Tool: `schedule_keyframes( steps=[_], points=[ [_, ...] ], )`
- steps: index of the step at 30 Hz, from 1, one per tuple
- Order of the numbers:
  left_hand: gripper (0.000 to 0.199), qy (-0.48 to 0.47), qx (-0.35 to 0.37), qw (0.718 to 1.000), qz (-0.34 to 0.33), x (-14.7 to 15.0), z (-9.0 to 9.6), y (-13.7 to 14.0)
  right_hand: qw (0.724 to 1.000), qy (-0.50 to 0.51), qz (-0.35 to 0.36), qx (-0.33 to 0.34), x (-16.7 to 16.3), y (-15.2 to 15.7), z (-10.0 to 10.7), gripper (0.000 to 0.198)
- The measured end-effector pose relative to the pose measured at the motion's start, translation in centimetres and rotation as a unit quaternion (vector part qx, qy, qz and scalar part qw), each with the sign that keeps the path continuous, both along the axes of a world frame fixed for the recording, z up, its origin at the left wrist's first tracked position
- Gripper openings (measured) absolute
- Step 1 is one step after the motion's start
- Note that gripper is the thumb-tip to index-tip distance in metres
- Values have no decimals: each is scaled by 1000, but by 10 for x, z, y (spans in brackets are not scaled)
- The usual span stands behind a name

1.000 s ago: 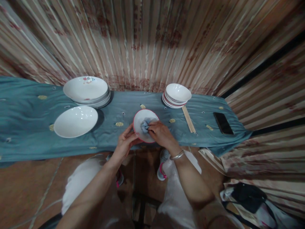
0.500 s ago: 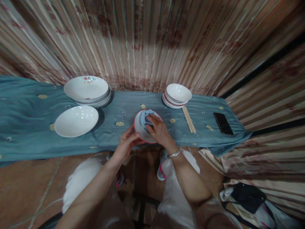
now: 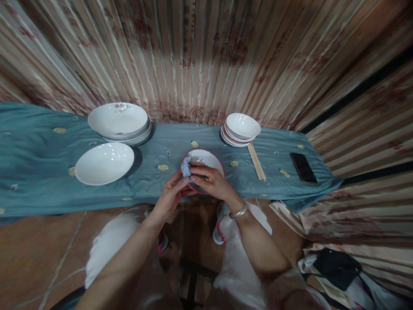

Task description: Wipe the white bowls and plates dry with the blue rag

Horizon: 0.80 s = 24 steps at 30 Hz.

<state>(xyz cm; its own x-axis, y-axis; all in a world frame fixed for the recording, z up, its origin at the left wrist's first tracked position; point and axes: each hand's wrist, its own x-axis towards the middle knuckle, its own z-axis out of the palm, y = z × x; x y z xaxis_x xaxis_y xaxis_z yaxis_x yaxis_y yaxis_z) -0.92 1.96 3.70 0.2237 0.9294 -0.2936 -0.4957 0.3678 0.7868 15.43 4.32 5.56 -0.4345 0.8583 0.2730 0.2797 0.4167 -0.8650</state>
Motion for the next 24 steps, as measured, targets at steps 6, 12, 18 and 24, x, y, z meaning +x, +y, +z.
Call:
schedule_keyframes(
  steps=[6,12,18,24],
  points=[
    [63,-5,-9,1000,16,-1,0,0,994,67,50,-72,5,1,1,23],
    [60,13,-6,1000,18,-2,4,1,987,43,95,-119,17,0,7,21],
    [72,30,6,999,24,-2,5,2,990,-56,92,-93,31,0,7,14],
    [84,40,5,998,46,-2,3,4,981,-191,25,2,39,2,5,14]
  ],
)
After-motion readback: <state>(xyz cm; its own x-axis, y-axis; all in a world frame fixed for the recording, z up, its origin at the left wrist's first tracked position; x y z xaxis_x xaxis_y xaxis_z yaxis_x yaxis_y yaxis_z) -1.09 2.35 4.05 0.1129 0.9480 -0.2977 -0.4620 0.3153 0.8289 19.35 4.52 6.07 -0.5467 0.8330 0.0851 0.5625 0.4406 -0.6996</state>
